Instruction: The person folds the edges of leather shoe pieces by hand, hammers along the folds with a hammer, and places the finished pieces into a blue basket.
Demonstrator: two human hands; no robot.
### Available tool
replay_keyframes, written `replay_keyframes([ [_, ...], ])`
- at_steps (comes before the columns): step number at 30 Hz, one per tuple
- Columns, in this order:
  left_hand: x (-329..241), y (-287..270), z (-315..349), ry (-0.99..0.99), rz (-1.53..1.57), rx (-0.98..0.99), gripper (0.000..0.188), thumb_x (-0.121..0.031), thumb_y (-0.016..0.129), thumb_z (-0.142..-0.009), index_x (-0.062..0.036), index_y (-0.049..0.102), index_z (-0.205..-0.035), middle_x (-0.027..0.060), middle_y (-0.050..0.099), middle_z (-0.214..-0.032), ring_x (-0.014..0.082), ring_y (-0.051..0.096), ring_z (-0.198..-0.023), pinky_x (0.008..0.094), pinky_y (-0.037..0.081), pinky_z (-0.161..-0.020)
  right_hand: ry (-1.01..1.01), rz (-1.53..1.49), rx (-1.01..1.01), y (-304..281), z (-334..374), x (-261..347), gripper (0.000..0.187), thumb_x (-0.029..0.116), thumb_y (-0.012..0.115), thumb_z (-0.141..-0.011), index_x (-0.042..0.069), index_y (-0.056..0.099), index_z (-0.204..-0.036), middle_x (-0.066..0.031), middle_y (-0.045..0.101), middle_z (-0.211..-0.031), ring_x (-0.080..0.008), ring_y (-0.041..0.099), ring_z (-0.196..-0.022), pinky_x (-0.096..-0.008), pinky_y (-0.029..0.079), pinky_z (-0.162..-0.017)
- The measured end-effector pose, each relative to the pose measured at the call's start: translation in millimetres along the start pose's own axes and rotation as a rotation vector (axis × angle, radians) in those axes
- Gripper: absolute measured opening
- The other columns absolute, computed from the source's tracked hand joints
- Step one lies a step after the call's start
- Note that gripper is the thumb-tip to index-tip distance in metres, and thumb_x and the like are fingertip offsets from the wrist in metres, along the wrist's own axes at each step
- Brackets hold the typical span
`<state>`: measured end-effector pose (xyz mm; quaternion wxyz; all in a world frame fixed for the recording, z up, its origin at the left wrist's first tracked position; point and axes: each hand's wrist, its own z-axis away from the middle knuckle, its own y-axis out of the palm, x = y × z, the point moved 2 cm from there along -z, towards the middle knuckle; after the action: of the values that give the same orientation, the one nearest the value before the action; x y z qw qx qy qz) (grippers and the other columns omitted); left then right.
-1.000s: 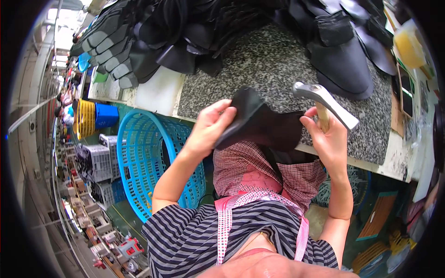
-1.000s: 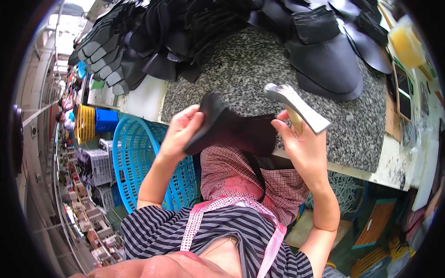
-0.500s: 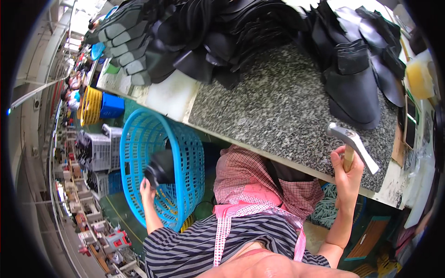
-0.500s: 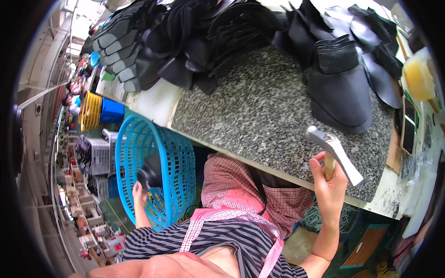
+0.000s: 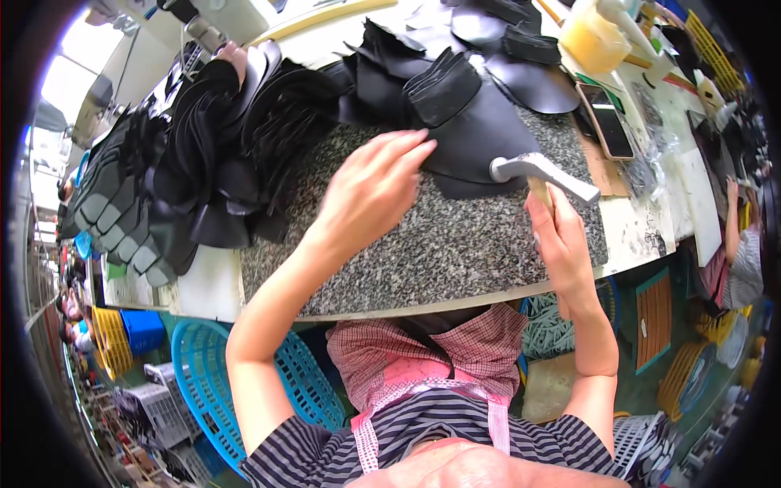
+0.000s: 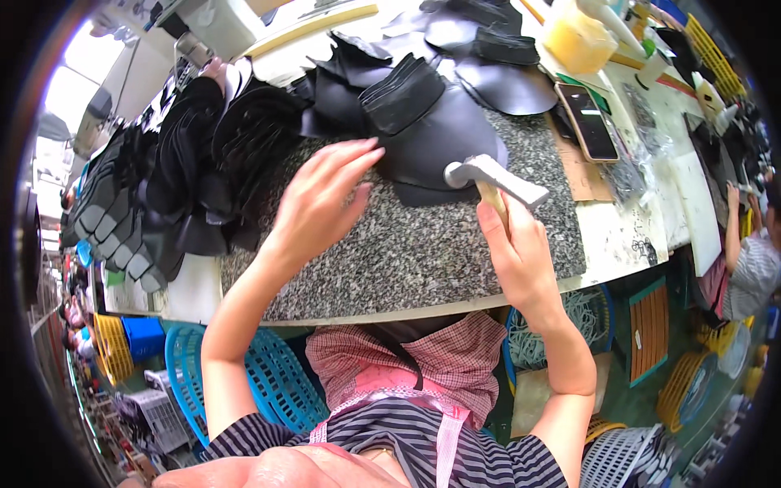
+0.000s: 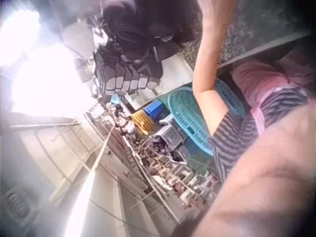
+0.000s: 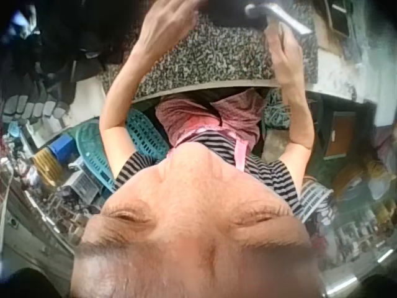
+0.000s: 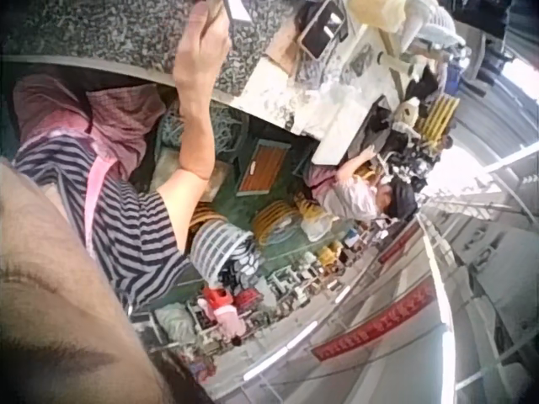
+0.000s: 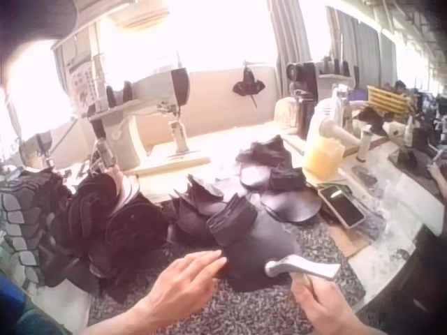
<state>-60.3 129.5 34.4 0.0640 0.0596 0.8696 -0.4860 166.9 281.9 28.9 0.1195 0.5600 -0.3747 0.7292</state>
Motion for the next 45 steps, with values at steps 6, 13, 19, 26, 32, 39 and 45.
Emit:
replay_keyframes([
  [6, 40, 75, -76, 0.016, -0.739, -0.019, 0.052, -0.012, 0.061, -0.087, -0.0007, 0.057, -0.137, 0.0153, 0.06, -0.139, 0.0248, 0.058, -0.125, 0.0347, 0.042, -0.104, -0.043, -0.037, -0.073, -24, -46, 2, 0.033, 0.031, 0.057, -0.104, -0.002, 0.061, -0.111, -0.0007, 0.058, -0.078, -0.0086, 0.047, -0.073, -0.0287, 0.04, -0.064],
  [13, 44, 65, -85, 0.108, -0.463, -0.176, 0.03, -0.009, 0.062, -0.082, -0.0063, 0.07, -0.111, 0.005, 0.072, -0.111, 0.0217, 0.065, -0.105, 0.0352, 0.052, -0.087, -0.499, 0.065, -0.203, -19, -200, -10, 0.026, 0.023, 0.067, -0.097, 0.007, 0.07, -0.117, 0.0085, 0.047, -0.061, -0.0006, 0.039, -0.047, -0.022, 0.03, -0.043],
  [19, 55, 43, -64, 0.201, -0.14, -0.279, 0.028, -0.003, 0.067, -0.067, -0.0025, 0.07, -0.094, 0.0061, 0.074, -0.103, 0.0278, 0.068, -0.1, 0.0403, 0.056, -0.083, -0.166, -0.047, 0.21, 12, -244, 21, 0.043, 0.038, 0.082, -0.086, 0.009, 0.071, -0.115, 0.0074, 0.051, -0.065, -0.0017, 0.04, -0.044, -0.0213, 0.03, -0.038],
  [26, 50, 16, -49, 0.275, -0.202, -0.426, 0.004, -0.017, 0.072, -0.078, -0.0142, 0.07, -0.08, -0.0062, 0.076, -0.1, 0.0166, 0.066, -0.1, 0.0313, 0.047, -0.082, -0.134, 0.047, 0.278, 39, -248, 35, 0.046, 0.04, 0.092, -0.073, 0.007, 0.07, -0.098, 0.0062, 0.054, -0.065, -0.0036, 0.045, -0.048, -0.0218, 0.034, -0.043],
  [32, -31, -40, -1, 0.362, 0.029, -0.284, 0.009, -0.014, 0.073, -0.077, -0.0172, 0.072, -0.085, -0.0068, 0.077, -0.102, 0.0122, 0.063, -0.091, 0.029, 0.046, -0.078, -0.383, 0.598, -0.184, 43, -254, 36, 0.048, 0.045, 0.086, -0.074, 0.002, 0.072, -0.089, -0.0177, 0.072, -0.082, -0.0326, 0.073, -0.082, -0.0415, 0.054, -0.074],
  [39, -55, -50, 62, -0.159, 0.335, -0.223, 0.036, 0.0, 0.077, -0.065, -0.0028, 0.072, -0.1, 0.0102, 0.077, -0.096, 0.0244, 0.069, -0.076, 0.0321, 0.056, -0.067, -0.568, 0.62, -0.467, 7, -233, 32, 0.043, 0.039, 0.078, -0.083, 0.009, 0.073, -0.114, -0.012, 0.073, -0.085, -0.023, 0.072, -0.078, -0.0365, 0.054, -0.073],
  [45, -48, -30, 99, -0.43, 0.152, 0.113, 0.052, -0.004, 0.074, -0.076, -0.0104, 0.062, -0.126, 0.0037, 0.072, -0.093, 0.0212, 0.067, -0.073, 0.0317, 0.054, -0.066, -0.201, -0.009, 0.095, 5, -77, 49, 0.039, 0.044, 0.057, -0.1, 0.008, 0.061, -0.088, 0.009, 0.036, -0.062, -0.002, 0.033, -0.056, -0.0242, 0.023, -0.05],
])
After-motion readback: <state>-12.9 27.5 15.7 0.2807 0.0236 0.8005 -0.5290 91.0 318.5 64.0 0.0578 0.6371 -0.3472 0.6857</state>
